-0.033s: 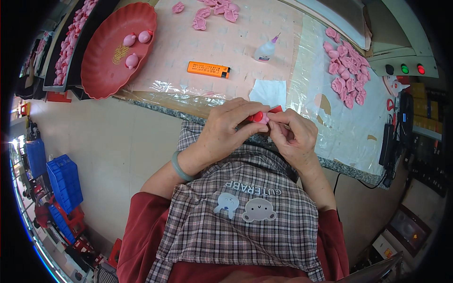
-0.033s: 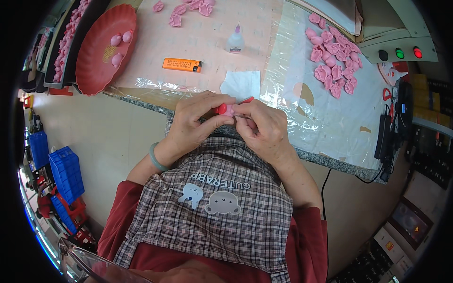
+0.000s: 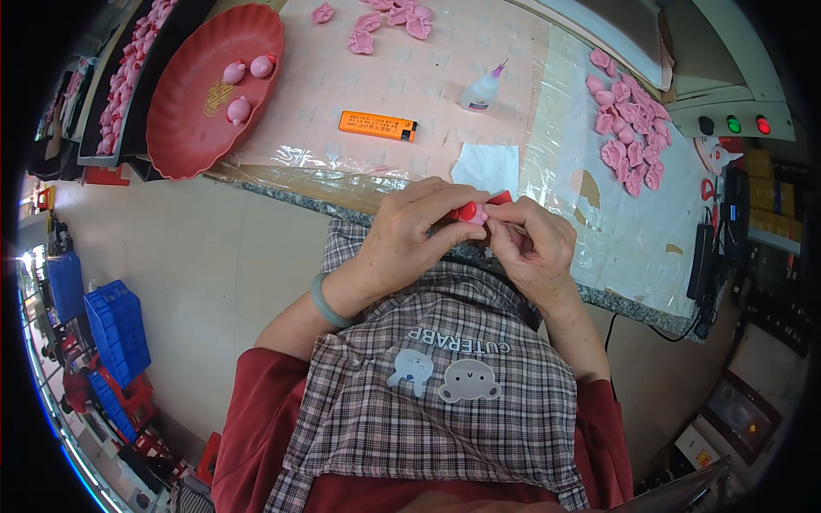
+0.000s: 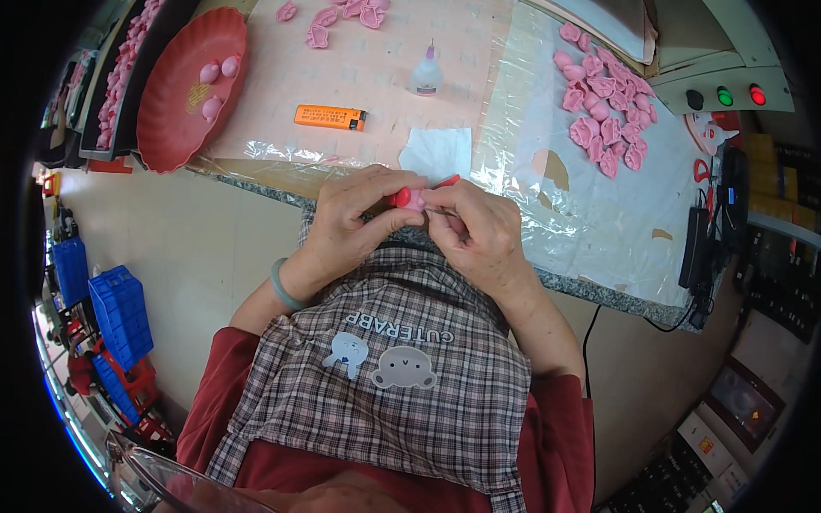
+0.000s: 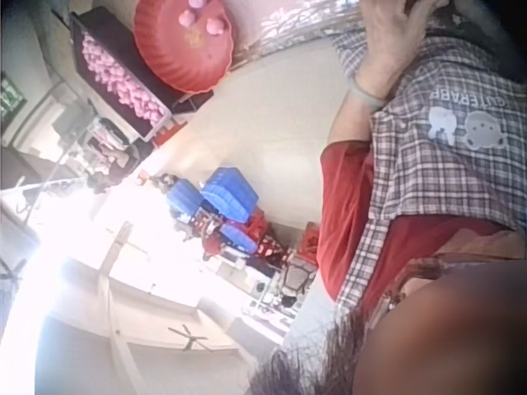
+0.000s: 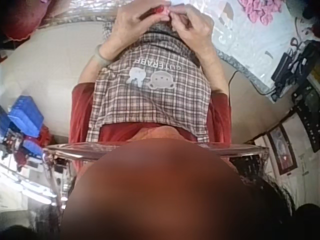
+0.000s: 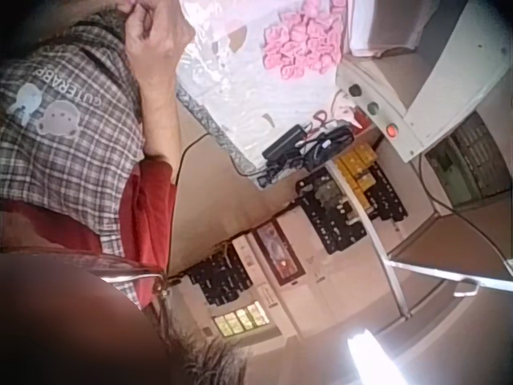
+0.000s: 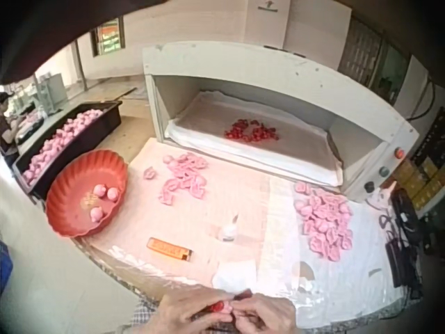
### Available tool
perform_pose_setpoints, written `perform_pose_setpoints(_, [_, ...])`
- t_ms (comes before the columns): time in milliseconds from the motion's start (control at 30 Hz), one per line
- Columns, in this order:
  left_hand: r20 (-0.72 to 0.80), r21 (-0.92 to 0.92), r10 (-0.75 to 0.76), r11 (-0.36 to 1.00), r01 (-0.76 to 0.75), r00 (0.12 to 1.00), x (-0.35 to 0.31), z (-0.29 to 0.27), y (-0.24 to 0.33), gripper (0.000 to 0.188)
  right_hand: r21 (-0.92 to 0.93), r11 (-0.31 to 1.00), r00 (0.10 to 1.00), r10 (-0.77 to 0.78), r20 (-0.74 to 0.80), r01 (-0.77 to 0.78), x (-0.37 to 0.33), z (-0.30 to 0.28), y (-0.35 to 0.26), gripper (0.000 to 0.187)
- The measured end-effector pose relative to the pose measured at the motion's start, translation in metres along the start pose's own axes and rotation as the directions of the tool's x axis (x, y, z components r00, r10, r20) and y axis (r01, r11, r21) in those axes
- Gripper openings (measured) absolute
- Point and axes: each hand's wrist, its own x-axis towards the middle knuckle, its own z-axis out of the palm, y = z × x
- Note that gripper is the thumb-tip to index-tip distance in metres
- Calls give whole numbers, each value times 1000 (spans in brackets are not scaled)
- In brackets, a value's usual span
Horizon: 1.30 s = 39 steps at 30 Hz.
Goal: Gluing small pink decorative components onto pink spheres at a factory workbench.
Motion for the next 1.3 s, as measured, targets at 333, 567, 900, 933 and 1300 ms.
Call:
perform_pose_setpoints(333, [8,-34,-22,999,23,1000,-1,3,-8,33,67,996,998,54,16,-55,-5,3,8,13])
perform_pose_setpoints(567, [13,-64,-55,996,55,998,-1,3,-10,32,72,993,996,88,26,-89,-4,4,9,11])
perform_pose_setpoints(900, [8,-62,-41,997,41,999,-2,4,-11,31,77,990,993,111,42,-114,-4,4,9,11])
perform_pose_setpoints(933, [9,-66,-47,997,47,999,-2,4,-11,30,76,990,993,114,43,-117,-4,4,9,10])
perform_pose_setpoints(1300, [31,-66,-68,995,70,997,-2,2,-12,32,91,985,989,140,52,-144,-3,4,8,10])
